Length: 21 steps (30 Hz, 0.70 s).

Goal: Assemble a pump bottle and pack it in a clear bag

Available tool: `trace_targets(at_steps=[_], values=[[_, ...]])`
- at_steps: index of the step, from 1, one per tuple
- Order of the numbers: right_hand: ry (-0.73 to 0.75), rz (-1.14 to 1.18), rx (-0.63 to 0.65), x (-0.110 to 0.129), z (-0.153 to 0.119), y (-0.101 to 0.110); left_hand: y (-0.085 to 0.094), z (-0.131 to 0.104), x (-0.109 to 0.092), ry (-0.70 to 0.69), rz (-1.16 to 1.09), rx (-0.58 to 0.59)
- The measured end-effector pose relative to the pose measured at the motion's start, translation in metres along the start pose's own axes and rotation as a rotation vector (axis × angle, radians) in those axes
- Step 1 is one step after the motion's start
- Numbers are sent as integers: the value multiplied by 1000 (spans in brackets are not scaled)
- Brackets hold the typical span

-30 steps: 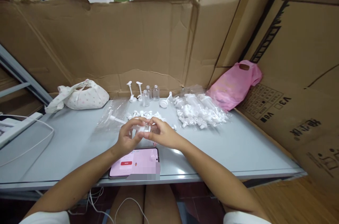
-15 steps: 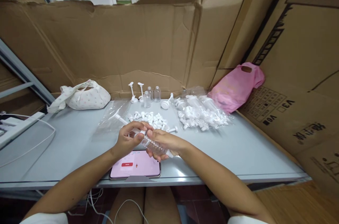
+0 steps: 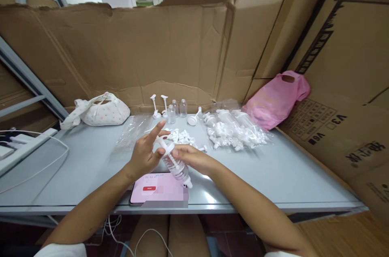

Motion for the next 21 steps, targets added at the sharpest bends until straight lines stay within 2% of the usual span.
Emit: trace_targets(at_steps=[3, 6, 7, 10, 13, 15, 18, 21], values=[[48, 62, -89, 5, -2, 12, 16, -1, 0, 12, 86, -66], [105, 132, -185, 10, -5, 26, 35, -3, 14, 155, 179, -81], [122, 141, -204, 12, -7, 30, 40, -4, 22, 214, 238, -45], [184, 142, -247, 18, -9, 37, 43, -13, 49, 323, 424, 195], [221, 183, -319, 20, -12, 44, 33, -38, 79, 326, 483, 508], [222, 224, -359, 17, -13, 47, 28, -60, 97, 368, 445, 652], [187, 280, -379, 12, -13, 48, 25, -85, 112, 430, 434, 752], [145, 311, -374, 9, -13, 47, 27, -93, 115, 451, 544, 730]])
Point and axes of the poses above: each hand's wrist, its own z-axis towards the middle knuckle, its own y-axis out of the back of the hand, x = y × z, the point moved 10 cm from there along z, towards the middle knuckle, and after that the axes turned 14 degrees about x, right-handed, at the moved point
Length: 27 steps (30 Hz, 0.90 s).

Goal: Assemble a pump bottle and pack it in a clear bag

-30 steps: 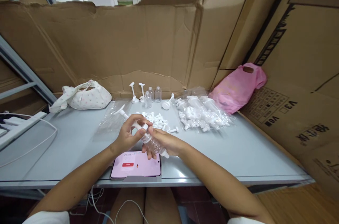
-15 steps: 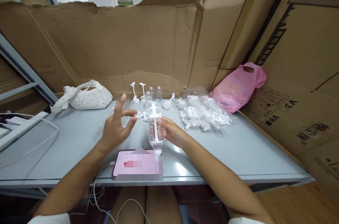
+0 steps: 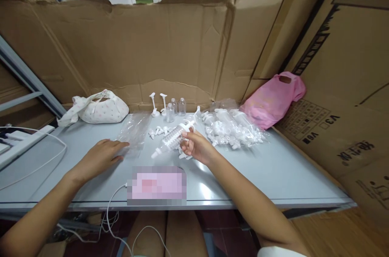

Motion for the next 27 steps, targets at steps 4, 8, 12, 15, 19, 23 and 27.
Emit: trace_targets(at_steps=[4, 8, 12, 15, 19, 23, 27], values=[[48, -27, 27, 8, -1, -4, 5, -1, -3, 40, 145, -69], [75, -29, 82, 10, 0, -9, 13, -7, 2, 80, 102, -108], [103, -70, 137, 13, 0, -16, 11, -14, 16, 109, -174, -54], [115, -122, 193, 17, -2, -26, 21, -21, 22, 118, -289, -108], [93, -171, 195, 21, -5, -32, 61, -44, 30, 167, -289, -433], [61, -170, 229, 22, -6, -37, 96, -74, 27, 39, -379, -804], [81, -136, 261, 26, -8, -39, 104, -81, 36, -329, -893, -1009]])
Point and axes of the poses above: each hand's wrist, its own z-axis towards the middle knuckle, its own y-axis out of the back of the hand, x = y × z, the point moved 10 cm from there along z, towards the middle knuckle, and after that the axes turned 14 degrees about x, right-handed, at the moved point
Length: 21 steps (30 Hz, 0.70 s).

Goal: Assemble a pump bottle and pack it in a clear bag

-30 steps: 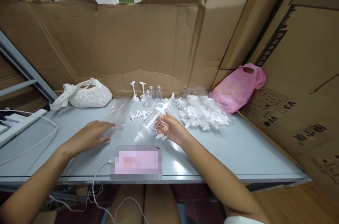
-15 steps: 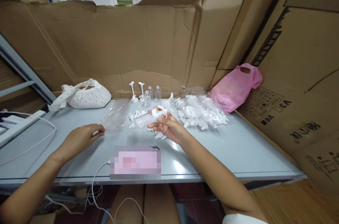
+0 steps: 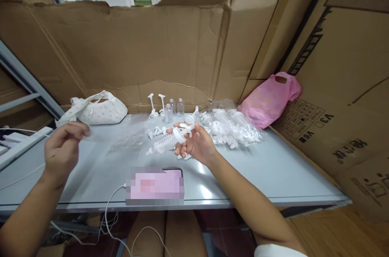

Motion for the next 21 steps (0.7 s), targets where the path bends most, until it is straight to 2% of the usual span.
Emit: trace_targets(at_steps=[3, 6, 8, 12, 14, 16, 18, 21], values=[[38, 20, -50, 5, -3, 8, -4, 7, 8, -65, -466, -57], [65, 27, -98, 9, -6, 17, -21, 17, 21, 42, -748, -32], [82, 29, -118, 13, -8, 23, -24, 21, 31, 113, -867, -74], [118, 57, -182, 23, -12, 34, -3, 30, 49, 94, -1084, -255], [164, 96, -179, 29, -13, 37, 9, 31, 60, 86, -1191, -352], [208, 144, -158, 33, -13, 38, 13, 32, 66, 83, -1272, -398], [223, 172, -160, 33, -13, 41, 6, 35, 66, 53, -1355, -375], [231, 179, -174, 31, -14, 42, -20, 43, 61, 13, -1480, -254]])
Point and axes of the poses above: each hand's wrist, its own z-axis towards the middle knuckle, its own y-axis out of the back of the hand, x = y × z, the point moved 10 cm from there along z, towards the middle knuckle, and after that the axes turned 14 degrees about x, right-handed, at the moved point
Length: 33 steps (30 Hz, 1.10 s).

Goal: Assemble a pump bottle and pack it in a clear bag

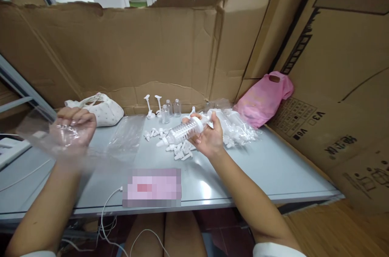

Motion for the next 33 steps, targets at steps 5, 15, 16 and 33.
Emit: trace_targets(at_steps=[5, 15, 16, 33], values=[[25, -48, -29, 1, -1, -1, 1, -8, 67, 281, 23, 7], [-3, -141, 187, -5, -4, -30, -30, -61, 186, 819, 55, 49], [-5, -146, 202, -5, -5, -32, -32, -66, 192, 847, 53, 44], [0, -294, 323, 8, -9, -43, -39, -88, 197, 962, 280, 156]])
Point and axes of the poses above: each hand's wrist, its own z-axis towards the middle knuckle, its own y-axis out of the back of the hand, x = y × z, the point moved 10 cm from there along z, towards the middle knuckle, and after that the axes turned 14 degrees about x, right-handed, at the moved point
